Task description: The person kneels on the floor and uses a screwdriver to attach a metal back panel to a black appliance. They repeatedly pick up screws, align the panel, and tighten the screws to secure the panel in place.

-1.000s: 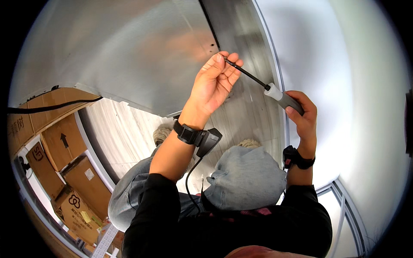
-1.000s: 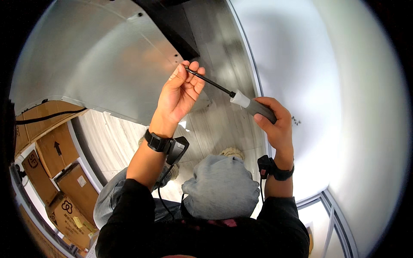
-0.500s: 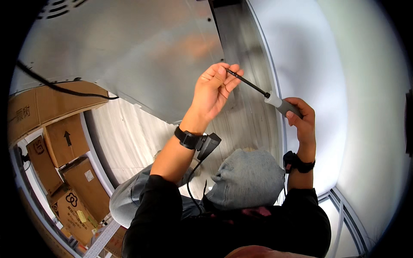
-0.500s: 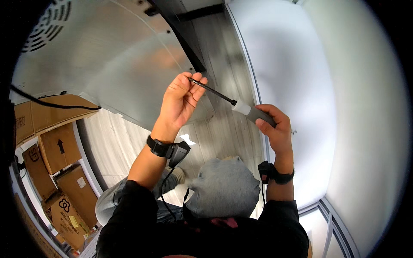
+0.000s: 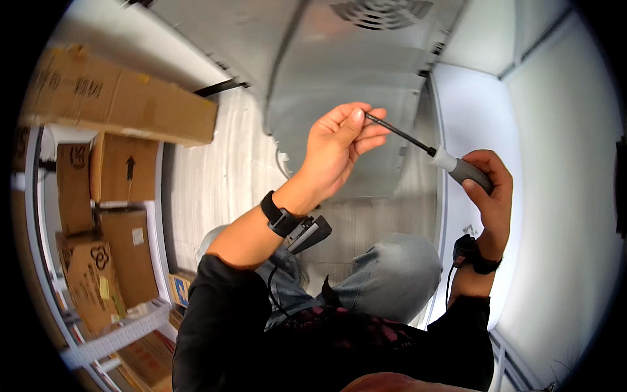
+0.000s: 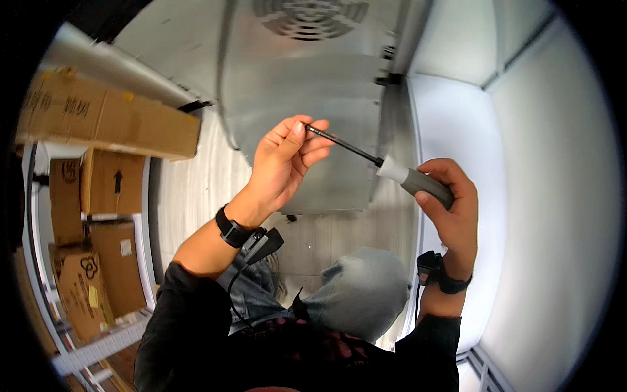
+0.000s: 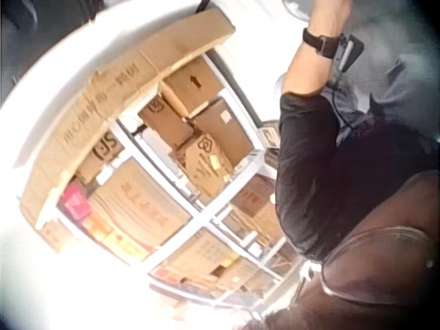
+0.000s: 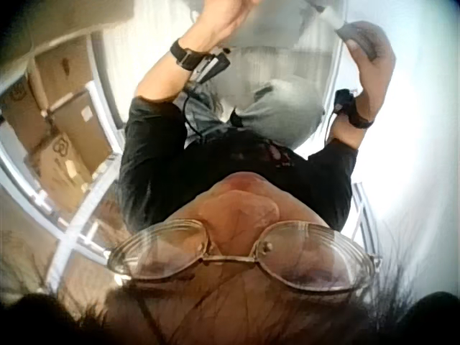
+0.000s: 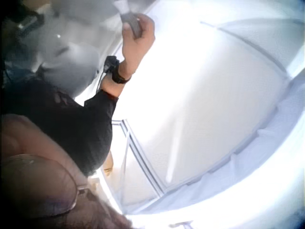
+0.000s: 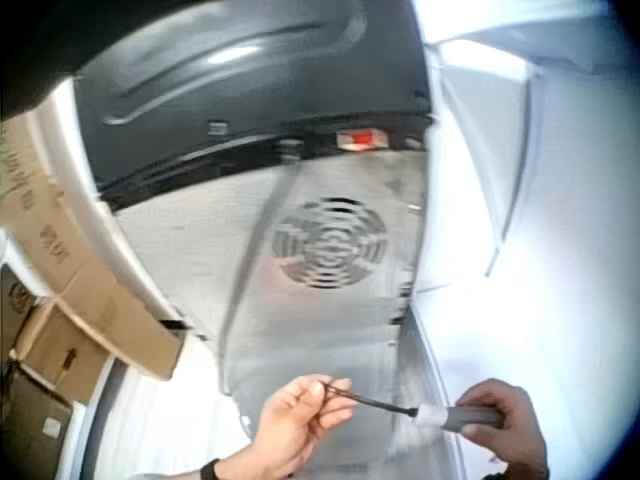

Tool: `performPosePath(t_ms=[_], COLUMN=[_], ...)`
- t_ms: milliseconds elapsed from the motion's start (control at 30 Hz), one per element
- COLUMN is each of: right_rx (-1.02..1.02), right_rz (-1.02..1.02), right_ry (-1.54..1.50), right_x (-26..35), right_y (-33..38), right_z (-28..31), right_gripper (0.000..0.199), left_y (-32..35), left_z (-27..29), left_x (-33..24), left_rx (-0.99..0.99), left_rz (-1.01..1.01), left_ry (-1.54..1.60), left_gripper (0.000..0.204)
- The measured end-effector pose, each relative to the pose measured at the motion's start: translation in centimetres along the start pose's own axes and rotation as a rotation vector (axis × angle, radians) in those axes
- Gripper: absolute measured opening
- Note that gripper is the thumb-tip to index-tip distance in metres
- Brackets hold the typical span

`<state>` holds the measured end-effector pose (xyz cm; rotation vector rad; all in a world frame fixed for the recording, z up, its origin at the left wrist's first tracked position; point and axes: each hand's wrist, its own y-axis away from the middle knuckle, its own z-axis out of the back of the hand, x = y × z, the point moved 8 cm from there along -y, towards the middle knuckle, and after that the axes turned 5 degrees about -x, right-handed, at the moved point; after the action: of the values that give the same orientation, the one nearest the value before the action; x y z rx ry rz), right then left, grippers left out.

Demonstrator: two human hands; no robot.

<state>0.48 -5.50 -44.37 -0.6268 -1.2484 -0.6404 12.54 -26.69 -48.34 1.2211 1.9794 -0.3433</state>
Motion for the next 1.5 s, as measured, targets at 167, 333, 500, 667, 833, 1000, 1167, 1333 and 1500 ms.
performPosePath(t_ms=[167, 333, 500, 667, 833, 1000, 1167, 1333, 1500], right_rx=[0.157, 0.073, -0.203, -0.379, -0.548, -0.681, -0.754, -0.782, -0.784], right_rz=[0.088, 0.089, 0.194, 0.342, 0.337, 0.328, 0.26, 0.249, 0.228], right_ry=[-0.055, 0.004, 0.049, 0.306, 0.318, 0.398, 0.391, 0.373, 0.375], right_x=[3.6, 7.5, 10.0, 11.8, 12.5, 12.3, 12.8, 12.7, 13.4], right_y=[-1.2, 0.0, 2.2, 5.1, 7.0, 7.8, 7.8, 7.7, 7.5], right_z=[-6.5, -12.3, -15.3, -19.6, -23.6, -26.2, -27.9, -28.5, -28.6], right_gripper=[0.042, 0.038, 0.036, 0.038, 0.039, 0.041, 0.04, 0.039, 0.04], left_y=[2.4, 2.2, 1.0, 0.6, -0.5, -1.8, -2.4, -2.4, -2.2], left_z=[2.6, 6.8, 7.8, 9.3, 9.9, 9.3, 9.2, 9.4, 9.4], left_x=[-7.6, -11.4, -13.0, -14.5, -15.5, -16.5, -16.6, -16.3, -16.5], left_rx=[-0.034, -0.095, -0.074, -0.069, 0.001, 0.066, 0.108, 0.107, 0.054], left_rz=[-0.228, -0.21, -0.069, 0.062, 0.147, 0.159, 0.185, 0.189, 0.193], left_ry=[-0.02, 0.115, 0.243, 0.229, 0.169, 0.11, 0.109, 0.133, 0.096], left_gripper=[0.02, 0.02, 0.02, 0.02, 0.021, 0.022, 0.02, 0.02, 0.021])
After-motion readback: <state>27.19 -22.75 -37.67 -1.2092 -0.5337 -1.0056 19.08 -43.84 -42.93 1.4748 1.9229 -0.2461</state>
